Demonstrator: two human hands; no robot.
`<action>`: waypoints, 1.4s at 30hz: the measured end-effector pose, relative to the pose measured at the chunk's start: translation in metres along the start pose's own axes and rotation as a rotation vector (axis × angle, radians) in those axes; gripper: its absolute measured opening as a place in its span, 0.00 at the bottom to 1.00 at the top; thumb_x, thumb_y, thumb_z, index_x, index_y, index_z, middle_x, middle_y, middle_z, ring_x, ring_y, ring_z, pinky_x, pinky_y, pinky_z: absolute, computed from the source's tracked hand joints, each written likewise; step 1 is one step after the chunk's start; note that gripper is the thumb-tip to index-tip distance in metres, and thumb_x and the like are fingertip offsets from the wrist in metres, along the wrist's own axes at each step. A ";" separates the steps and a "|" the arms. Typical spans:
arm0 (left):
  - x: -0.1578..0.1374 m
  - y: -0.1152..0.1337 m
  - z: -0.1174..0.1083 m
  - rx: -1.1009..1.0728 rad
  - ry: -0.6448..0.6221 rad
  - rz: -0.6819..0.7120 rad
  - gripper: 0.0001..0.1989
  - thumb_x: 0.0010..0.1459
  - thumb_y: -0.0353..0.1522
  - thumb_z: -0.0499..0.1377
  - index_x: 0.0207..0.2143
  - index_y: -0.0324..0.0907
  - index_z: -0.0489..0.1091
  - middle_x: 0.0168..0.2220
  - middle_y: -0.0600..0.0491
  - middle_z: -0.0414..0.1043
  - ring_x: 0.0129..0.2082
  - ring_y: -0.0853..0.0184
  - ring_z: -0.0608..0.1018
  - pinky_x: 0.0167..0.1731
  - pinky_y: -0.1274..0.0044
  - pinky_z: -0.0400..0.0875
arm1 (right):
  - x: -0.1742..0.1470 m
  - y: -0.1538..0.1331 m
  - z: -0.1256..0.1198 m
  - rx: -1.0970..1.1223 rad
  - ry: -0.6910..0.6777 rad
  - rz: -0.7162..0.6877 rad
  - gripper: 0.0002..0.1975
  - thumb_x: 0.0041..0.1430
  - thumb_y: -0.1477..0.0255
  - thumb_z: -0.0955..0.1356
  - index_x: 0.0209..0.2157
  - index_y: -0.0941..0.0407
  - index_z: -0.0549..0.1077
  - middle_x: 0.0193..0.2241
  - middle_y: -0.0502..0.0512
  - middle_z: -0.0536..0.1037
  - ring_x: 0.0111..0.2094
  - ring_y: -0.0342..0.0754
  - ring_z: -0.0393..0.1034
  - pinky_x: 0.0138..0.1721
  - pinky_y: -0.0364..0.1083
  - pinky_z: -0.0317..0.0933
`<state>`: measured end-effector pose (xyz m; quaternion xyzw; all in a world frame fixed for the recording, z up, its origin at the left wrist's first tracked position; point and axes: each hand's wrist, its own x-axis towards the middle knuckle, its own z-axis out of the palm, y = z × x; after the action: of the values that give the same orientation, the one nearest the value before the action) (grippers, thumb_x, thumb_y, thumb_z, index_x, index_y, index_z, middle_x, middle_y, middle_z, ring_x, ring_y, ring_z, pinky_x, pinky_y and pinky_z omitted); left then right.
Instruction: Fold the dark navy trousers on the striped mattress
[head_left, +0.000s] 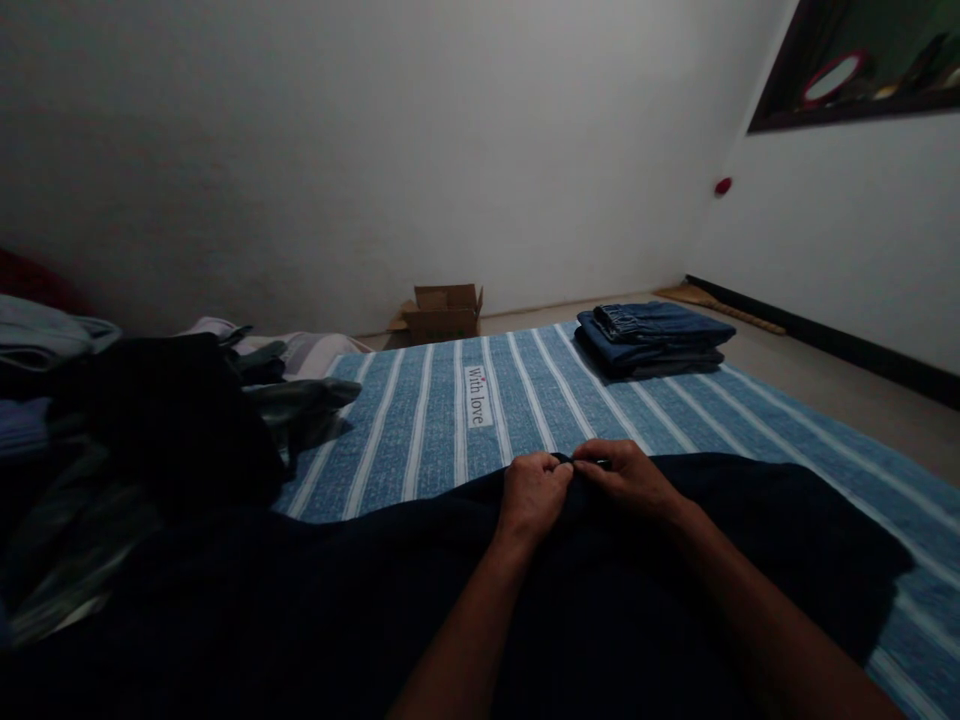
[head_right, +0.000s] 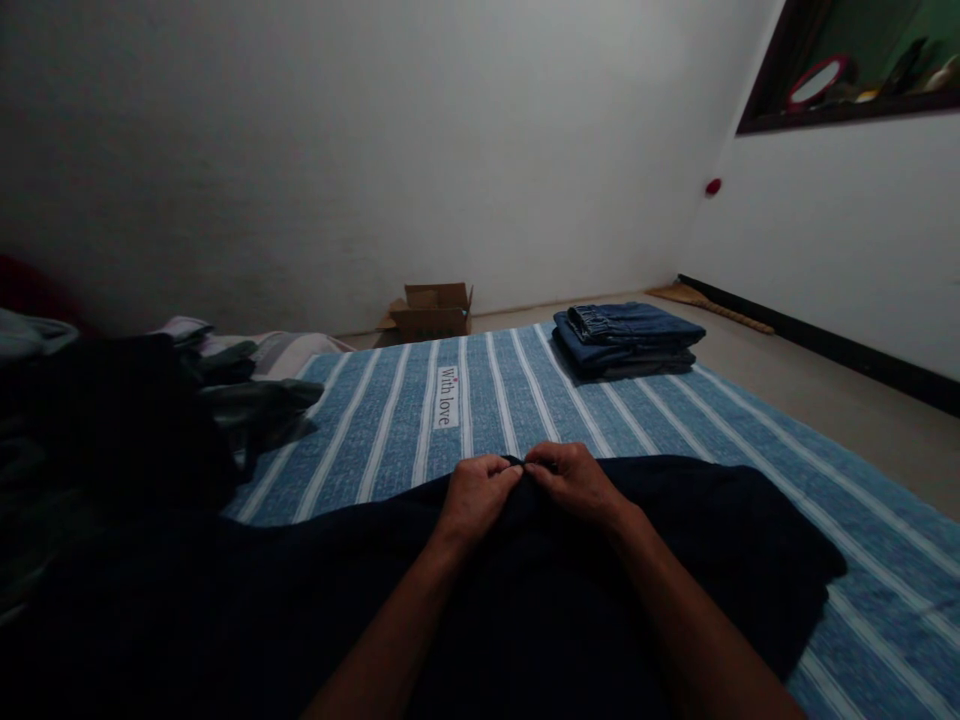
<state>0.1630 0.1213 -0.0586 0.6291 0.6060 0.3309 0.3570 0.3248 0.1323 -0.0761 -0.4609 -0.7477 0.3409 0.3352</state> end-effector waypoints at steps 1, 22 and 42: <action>0.001 -0.001 0.000 -0.004 -0.011 -0.003 0.11 0.50 0.32 0.57 0.17 0.41 0.69 0.18 0.57 0.66 0.22 0.69 0.69 0.24 0.78 0.60 | 0.000 0.001 0.000 -0.005 0.007 -0.006 0.09 0.57 0.69 0.63 0.31 0.57 0.74 0.29 0.52 0.76 0.33 0.47 0.70 0.35 0.44 0.61; 0.028 -0.007 -0.011 -0.238 -0.075 0.085 0.04 0.46 0.27 0.57 0.27 0.41 0.65 0.15 0.64 0.59 0.16 0.75 0.62 0.20 0.82 0.55 | -0.002 -0.001 -0.021 -0.392 -0.005 0.176 0.22 0.56 0.57 0.66 0.46 0.58 0.73 0.39 0.61 0.78 0.40 0.55 0.72 0.39 0.49 0.61; 0.054 -0.010 -0.006 0.671 -0.124 0.204 0.19 0.56 0.22 0.51 0.49 0.41 0.67 0.41 0.46 0.77 0.43 0.58 0.77 0.41 0.72 0.69 | 0.000 -0.008 -0.031 -0.811 0.116 0.250 0.16 0.61 0.59 0.64 0.40 0.56 0.74 0.37 0.58 0.78 0.41 0.52 0.71 0.37 0.45 0.56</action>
<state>0.1554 0.1753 -0.0652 0.7876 0.5921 0.1083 0.1318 0.3467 0.1357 -0.0528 -0.6610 -0.7394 0.0307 0.1244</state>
